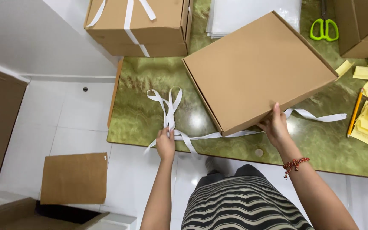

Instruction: The person unties a white ribbon from a cardboard box and removes a yellow tag. They open the box to reveal a black garment inside a clear plastic bag. The person removes the garment, unfolds it, and hangs it on a blue hanger on a clothing rack. Finally, they fold the plastic bag and place it back into the box.

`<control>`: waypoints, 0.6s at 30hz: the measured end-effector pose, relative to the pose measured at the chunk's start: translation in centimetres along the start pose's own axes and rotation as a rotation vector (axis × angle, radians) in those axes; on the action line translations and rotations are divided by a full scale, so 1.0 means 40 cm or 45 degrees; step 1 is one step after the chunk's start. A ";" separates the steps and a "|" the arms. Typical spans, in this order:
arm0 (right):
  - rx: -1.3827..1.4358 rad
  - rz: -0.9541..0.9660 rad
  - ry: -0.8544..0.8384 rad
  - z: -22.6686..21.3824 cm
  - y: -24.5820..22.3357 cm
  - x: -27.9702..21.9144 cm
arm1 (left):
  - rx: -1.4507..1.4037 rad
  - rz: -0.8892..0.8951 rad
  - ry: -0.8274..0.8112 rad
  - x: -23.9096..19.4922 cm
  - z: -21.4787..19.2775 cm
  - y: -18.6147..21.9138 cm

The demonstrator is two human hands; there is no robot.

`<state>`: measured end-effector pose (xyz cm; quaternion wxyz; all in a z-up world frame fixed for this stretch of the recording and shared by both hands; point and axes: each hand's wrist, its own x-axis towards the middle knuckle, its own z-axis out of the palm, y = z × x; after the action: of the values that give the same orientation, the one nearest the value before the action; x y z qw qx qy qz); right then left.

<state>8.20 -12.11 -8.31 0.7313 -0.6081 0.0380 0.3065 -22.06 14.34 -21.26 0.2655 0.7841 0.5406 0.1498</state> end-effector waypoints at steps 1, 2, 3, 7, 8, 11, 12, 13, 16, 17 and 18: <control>-0.012 0.015 -0.016 -0.008 0.013 -0.008 | 0.003 -0.024 0.006 -0.030 -0.007 -0.018; -0.051 0.047 -0.054 -0.017 0.026 -0.017 | -0.012 -0.031 0.031 -0.061 -0.014 -0.036; -0.090 0.071 -0.096 -0.024 0.032 -0.019 | -0.031 -0.034 0.063 -0.085 -0.018 -0.047; -0.234 0.061 -0.164 -0.088 0.043 -0.027 | -0.137 -0.104 0.197 -0.205 -0.050 -0.040; -0.321 0.057 -0.134 -0.099 0.040 -0.023 | -0.176 -0.133 0.253 -0.228 -0.059 -0.030; -0.481 0.086 -0.105 -0.159 0.053 -0.037 | -0.250 -0.182 0.333 -0.324 -0.084 -0.002; -0.542 0.101 -0.104 -0.179 0.055 -0.037 | -0.292 -0.184 0.366 -0.351 -0.090 0.012; -0.562 0.105 -0.116 -0.198 0.062 -0.044 | -0.298 -0.207 0.371 -0.378 -0.092 0.022; -0.657 0.201 -0.195 -0.252 0.106 -0.073 | -0.274 -0.231 0.456 -0.472 -0.107 0.049; -0.639 0.181 -0.221 -0.264 0.132 -0.084 | -0.315 -0.259 0.462 -0.501 -0.119 0.059; -0.620 0.161 -0.247 -0.273 0.158 -0.096 | -0.355 -0.287 0.470 -0.529 -0.134 0.069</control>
<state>5.45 -23.15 -14.94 0.5431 -0.7302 -0.0691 0.4087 -30.58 -4.66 -14.21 0.2831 0.6342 0.6379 0.3329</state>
